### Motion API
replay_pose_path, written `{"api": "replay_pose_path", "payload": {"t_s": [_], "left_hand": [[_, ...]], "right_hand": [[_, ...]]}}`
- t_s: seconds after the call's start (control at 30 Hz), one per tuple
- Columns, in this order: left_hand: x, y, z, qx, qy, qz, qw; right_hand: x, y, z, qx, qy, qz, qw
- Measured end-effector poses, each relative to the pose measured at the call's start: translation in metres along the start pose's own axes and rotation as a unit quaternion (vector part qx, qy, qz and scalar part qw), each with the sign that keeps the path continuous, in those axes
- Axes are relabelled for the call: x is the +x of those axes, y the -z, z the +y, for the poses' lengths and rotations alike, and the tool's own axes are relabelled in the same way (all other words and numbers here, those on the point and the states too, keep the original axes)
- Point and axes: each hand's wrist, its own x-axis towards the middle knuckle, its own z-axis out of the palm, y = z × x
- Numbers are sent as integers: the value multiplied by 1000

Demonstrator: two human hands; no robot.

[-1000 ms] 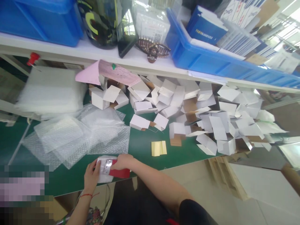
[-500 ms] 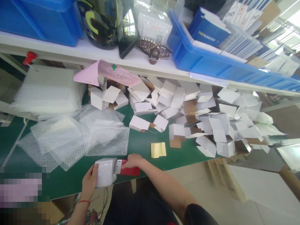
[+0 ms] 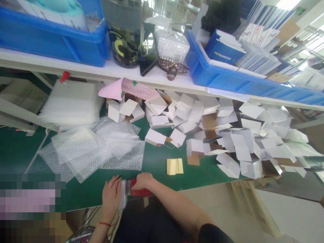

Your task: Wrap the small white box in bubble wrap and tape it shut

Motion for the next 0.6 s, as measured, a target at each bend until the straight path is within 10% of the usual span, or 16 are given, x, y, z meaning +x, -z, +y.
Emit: {"api": "replay_pose_path", "payload": {"t_s": [0.23, 0.43, 0.6], "left_hand": [[-15, -7, 23, 191, 156, 18, 969], [-1, 12, -28, -98, 126, -65, 985], [-1, 15, -46, -125, 124, -62, 982]], "right_hand": [[4, -2, 8, 6, 20, -14, 1000], [-15, 18, 2, 2, 60, -17, 998], [-17, 26, -35, 0, 55, -10, 998]]}}
